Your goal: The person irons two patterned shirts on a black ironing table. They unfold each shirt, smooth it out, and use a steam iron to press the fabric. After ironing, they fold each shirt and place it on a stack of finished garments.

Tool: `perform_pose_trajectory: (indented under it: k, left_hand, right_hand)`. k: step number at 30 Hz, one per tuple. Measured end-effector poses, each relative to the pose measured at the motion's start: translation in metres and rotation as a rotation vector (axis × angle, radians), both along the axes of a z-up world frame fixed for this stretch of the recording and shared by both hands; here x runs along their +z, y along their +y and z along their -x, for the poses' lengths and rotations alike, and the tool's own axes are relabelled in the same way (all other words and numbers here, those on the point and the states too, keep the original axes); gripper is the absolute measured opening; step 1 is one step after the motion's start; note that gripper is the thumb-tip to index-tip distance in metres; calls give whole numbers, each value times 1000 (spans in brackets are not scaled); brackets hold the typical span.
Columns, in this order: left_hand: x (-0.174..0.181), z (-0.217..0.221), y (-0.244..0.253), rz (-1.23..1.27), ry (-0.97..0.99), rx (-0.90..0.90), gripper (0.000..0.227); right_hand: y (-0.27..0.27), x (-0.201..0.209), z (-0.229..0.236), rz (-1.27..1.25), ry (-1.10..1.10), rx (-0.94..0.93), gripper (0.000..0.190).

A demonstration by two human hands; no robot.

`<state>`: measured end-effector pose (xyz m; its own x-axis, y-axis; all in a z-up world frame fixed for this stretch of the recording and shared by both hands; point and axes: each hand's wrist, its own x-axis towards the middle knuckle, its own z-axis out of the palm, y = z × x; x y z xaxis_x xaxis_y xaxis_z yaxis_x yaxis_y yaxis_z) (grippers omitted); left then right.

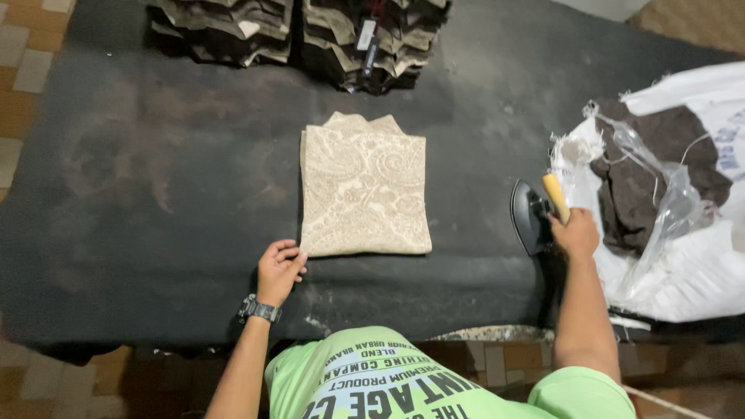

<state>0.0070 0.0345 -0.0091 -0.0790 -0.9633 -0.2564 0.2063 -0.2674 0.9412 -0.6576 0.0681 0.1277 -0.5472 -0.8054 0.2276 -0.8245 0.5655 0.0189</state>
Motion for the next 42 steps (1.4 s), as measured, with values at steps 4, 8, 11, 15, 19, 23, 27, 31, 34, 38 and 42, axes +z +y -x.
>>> perform_pose_trajectory:
  k: [4,8,11,15,19,23,27,31,34,38,42]
  left_hand:
    - [-2,3,7,52,-58,-7,40]
    - [1,7,4,9,-77,0,41]
    - [-1,7,4,-27,-116,-11,41]
    - [-3,9,2,-52,-98,31,42]
    - [8,24,4,6,-90,87,40]
    - [31,7,8,82,-270,8,31]
    - [40,-16,16,192,-561,-38,21]
    - [27,-23,10,195,-429,-66,18]
    - [12,-24,11,247,-373,-61,21]
    - [2,-24,14,202,-378,-35,24]
    - [5,-24,10,230,-397,-24,25]
  right_hand:
    - [-21,9,-21,16,-197,101,54]
    - [-59,36,-89,-78,-248,342,52]
    - [-107,55,-153,-99,-250,733,58]
    - [-186,69,-260,-273,-146,943,70]
    - [-248,65,-354,-221,-256,1094,70]
    - [-285,59,-395,-307,-249,990,83]
    - [-277,52,-394,-315,-329,980,88]
    - [-225,52,-394,-472,-349,1005,87]
    - [-149,42,-392,-289,-358,1366,106]
    - [-104,33,-371,-308,-111,1396,83]
    - [-163,36,-337,-120,-166,1249,83]
